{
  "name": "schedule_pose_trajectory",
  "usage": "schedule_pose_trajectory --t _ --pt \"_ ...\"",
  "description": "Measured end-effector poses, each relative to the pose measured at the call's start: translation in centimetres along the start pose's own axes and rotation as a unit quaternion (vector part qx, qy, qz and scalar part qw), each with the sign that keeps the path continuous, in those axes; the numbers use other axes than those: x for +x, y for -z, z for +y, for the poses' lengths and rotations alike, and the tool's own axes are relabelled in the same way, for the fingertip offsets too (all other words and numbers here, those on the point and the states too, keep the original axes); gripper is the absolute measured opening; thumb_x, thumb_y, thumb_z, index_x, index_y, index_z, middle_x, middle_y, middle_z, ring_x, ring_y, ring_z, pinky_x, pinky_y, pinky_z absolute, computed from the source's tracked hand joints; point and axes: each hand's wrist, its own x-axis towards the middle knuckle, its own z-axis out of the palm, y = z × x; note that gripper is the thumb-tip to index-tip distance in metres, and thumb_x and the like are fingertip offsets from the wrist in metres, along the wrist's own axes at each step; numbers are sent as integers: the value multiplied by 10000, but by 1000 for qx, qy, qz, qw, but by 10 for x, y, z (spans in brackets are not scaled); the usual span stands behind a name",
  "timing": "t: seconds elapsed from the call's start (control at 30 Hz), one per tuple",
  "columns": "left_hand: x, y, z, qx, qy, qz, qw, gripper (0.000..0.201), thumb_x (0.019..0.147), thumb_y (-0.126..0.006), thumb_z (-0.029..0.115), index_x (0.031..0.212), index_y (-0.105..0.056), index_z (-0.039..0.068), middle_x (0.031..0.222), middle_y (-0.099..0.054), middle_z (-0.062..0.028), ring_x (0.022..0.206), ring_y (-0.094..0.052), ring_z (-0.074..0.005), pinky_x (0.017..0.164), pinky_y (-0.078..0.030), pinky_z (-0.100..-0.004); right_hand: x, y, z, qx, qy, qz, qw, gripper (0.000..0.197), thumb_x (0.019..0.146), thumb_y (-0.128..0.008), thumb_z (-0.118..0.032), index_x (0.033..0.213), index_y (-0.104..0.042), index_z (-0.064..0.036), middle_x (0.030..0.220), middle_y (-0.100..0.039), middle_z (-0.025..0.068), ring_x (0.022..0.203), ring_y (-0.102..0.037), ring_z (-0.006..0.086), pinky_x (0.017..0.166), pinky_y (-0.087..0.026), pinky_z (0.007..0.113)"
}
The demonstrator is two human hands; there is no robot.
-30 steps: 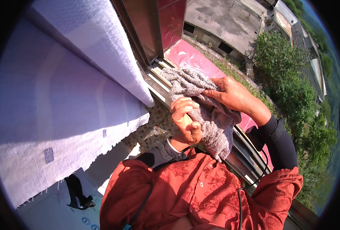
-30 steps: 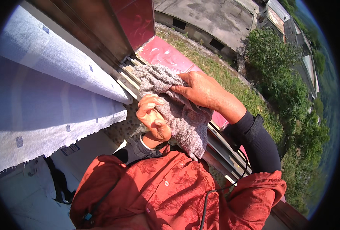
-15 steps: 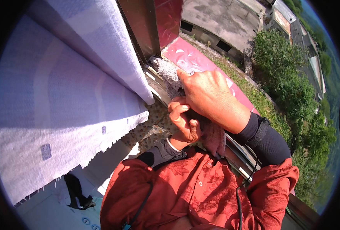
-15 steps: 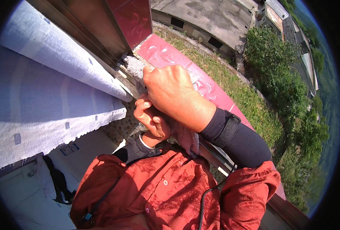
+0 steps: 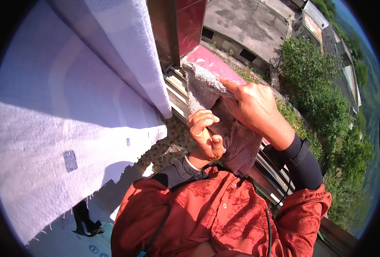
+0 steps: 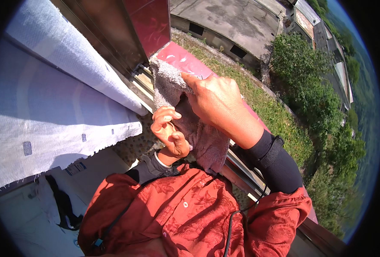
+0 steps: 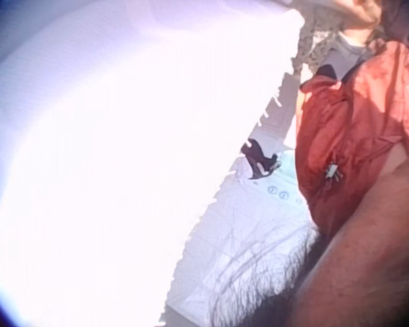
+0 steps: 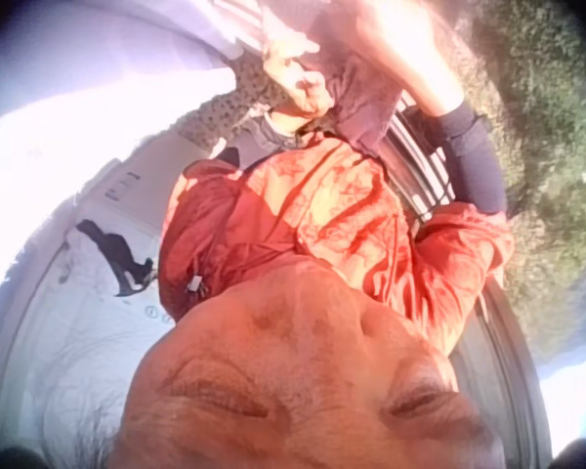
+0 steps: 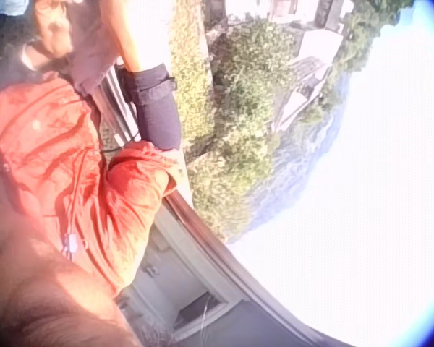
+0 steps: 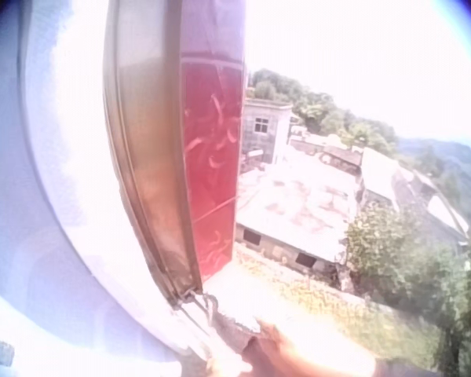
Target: The person wipes the metal tracks and frames of a window with a grey cloth, using their hands to reach different sections of the ledge and frame.
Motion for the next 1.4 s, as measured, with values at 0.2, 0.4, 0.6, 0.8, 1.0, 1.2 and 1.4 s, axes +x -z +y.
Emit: schedule_pose_trajectory --t 0.2,0.4,0.6,0.8,1.0,1.2,1.4 --pt "-1 -2 3 -13 2 18 1000 399 1008 -480 371 1195 -397 29 1009 -524 -142 960 -483 -260 952 -401 -452 7 -3 9 77 -60 -38 995 391 838 -665 -286 1205 -666 -153 813 -691 186 796 -676 382 682 -535 492" --pt "2 -2 11 17 9 8 1000 396 1010 -477 381 1190 -399 36 1001 -517 -139 959 -481 -257 949 -395 -454 18 -3 28 138 -67 -62 986 384 841 -668 -294 1197 -681 -151 942 -699 189 918 -661 382 788 -528 468" --pt "3 -4 11 7 13 2 1000 403 1013 -474 400 1175 -402 38 998 -517 -137 964 -481 -259 962 -388 -461 40 -30 72 117 -74 -36 990 402 853 -655 -320 1229 -670 -179 1016 -701 176 976 -656 369 829 -521 460" --pt "1 -3 9 21 11 -3 1000 418 1012 -478 416 1164 -407 33 983 -518 -132 965 -479 -262 961 -389 -460 8 -12 70 136 -69 -17 988 438 821 -684 -305 1247 -667 -200 924 -695 196 892 -658 382 759 -524 462" --pt "1 -4 10 8 5 -11 1000 408 1013 -485 388 1181 -408 24 1004 -523 -136 979 -479 -266 962 -393 -448 42 -13 55 -3 49 -4 999 429 786 -703 -330 1210 -694 -265 785 -692 168 754 -675 350 676 -536 457" --pt "0 -4 8 15 8 -4 1000 380 1012 -491 359 1173 -407 25 1007 -520 -132 982 -477 -265 958 -396 -443 46 -1 52 11 -19 37 999 411 786 -699 -311 1189 -706 -231 845 -704 159 815 -685 343 711 -549 440" --pt "0 -5 5 26 6 -9 1000 388 1009 -499 368 1163 -403 25 985 -521 -127 974 -479 -263 940 -395 -446 32 5 22 -35 21 3 999 406 766 -699 -308 1164 -713 -226 765 -691 133 771 -690 331 659 -544 448"
